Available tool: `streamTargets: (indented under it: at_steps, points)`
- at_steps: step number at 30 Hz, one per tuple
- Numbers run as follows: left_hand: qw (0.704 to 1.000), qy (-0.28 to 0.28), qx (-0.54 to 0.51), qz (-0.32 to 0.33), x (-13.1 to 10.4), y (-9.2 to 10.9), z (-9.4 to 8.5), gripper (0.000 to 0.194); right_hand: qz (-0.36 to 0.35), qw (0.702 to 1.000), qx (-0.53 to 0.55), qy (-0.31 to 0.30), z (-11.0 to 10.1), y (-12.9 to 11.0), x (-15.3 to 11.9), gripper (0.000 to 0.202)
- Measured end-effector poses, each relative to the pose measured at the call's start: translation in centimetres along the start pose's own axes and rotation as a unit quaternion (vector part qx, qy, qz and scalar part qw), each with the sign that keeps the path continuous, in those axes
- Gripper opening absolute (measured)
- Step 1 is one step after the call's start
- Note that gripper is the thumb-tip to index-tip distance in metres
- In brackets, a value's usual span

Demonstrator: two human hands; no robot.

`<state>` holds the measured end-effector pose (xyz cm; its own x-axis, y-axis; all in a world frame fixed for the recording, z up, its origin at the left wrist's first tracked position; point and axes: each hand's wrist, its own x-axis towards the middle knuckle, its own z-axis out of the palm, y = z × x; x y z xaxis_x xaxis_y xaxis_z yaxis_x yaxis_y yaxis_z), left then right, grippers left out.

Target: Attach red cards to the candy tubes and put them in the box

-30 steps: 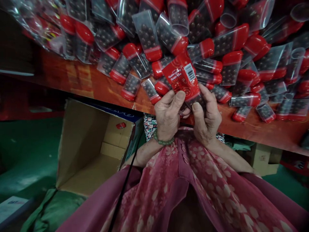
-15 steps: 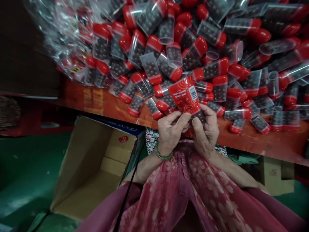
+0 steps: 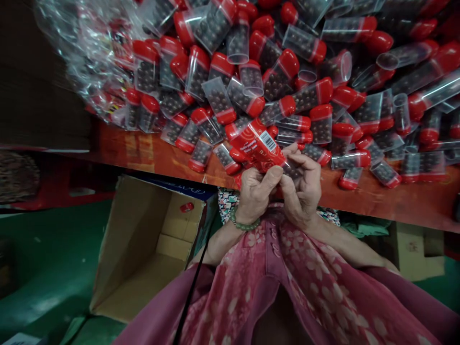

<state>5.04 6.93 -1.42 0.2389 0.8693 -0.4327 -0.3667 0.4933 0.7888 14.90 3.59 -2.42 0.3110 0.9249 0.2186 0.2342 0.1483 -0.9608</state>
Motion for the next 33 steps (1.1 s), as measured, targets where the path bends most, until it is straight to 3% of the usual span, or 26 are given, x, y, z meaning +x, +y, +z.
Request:
streamTargets:
  at_steps: [3,10,18,23,29,33]
  points:
    - [0.999,-0.045,0.007,0.006,-0.1,0.7,0.1,0.047,-0.008,1.0,0.001,0.004,-0.1,-0.1,-0.1,0.036]
    - [0.996,-0.031,-0.051,0.065,0.8,2.1,-0.5,0.053,-0.01,0.999,-0.004,-0.033,-1.0,0.2,-0.3,0.047]
    - [0.997,0.012,-0.051,0.054,0.7,0.6,0.6,0.05,-0.192,0.972,-0.133,-0.02,-1.7,0.7,1.4,0.033]
    - [0.994,0.033,-0.076,0.069,0.8,0.7,0.8,0.044,-0.174,0.979,-0.107,-0.024,-1.6,-0.1,1.8,0.045]
    - [0.992,-0.012,-0.077,0.101,0.6,1.3,0.0,0.044,-0.207,0.97,-0.12,-0.053,-1.6,-0.2,2.0,0.043]
    - [0.995,-0.031,-0.061,0.072,0.6,0.8,-0.4,0.046,-0.261,0.958,-0.117,-0.034,-1.6,0.4,1.6,0.047]
